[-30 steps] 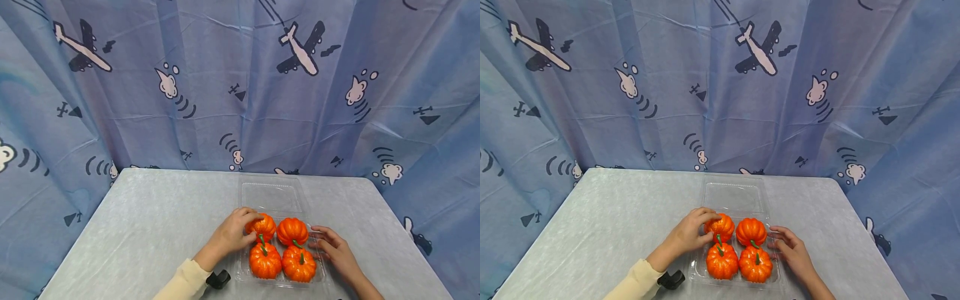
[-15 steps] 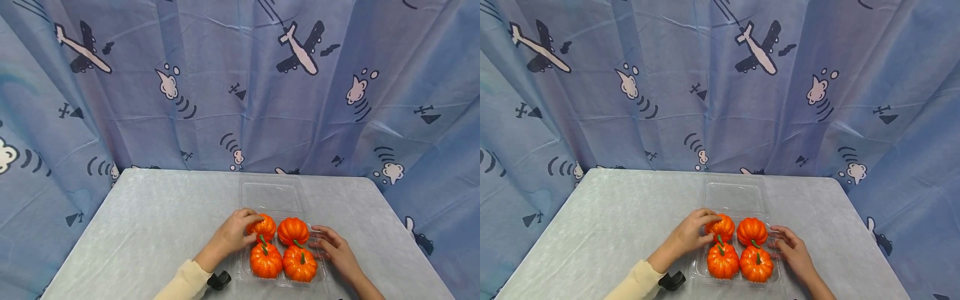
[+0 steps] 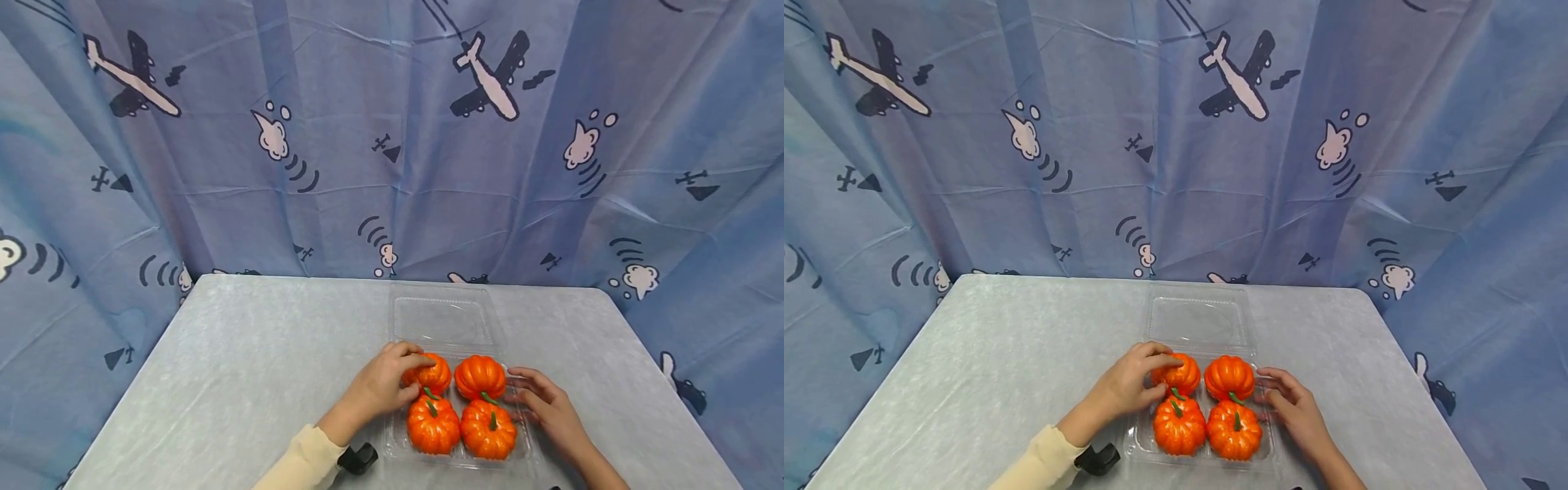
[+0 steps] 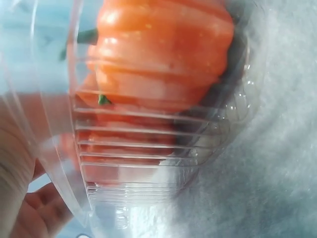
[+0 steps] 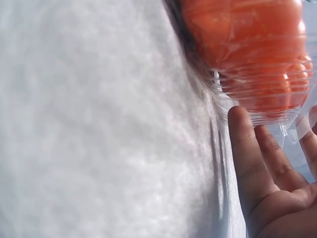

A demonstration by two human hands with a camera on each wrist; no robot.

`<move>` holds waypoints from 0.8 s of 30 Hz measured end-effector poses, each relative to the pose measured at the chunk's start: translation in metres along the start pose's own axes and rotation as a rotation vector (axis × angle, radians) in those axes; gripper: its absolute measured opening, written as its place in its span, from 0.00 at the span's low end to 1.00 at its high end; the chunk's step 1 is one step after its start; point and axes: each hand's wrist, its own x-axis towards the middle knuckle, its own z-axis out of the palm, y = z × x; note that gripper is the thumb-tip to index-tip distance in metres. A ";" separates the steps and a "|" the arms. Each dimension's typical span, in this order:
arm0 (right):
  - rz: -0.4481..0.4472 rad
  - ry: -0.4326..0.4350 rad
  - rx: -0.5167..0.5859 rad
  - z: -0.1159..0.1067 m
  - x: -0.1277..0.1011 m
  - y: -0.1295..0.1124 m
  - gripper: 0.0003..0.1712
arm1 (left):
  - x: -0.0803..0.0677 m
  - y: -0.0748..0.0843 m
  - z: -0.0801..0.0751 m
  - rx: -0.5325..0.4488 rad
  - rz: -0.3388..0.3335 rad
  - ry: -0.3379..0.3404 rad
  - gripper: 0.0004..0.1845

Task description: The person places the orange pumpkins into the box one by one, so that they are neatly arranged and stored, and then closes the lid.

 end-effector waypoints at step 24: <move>-0.121 0.020 -0.155 -0.015 0.050 -0.025 0.24 | 0.007 -0.051 0.001 -0.508 -0.406 0.270 0.19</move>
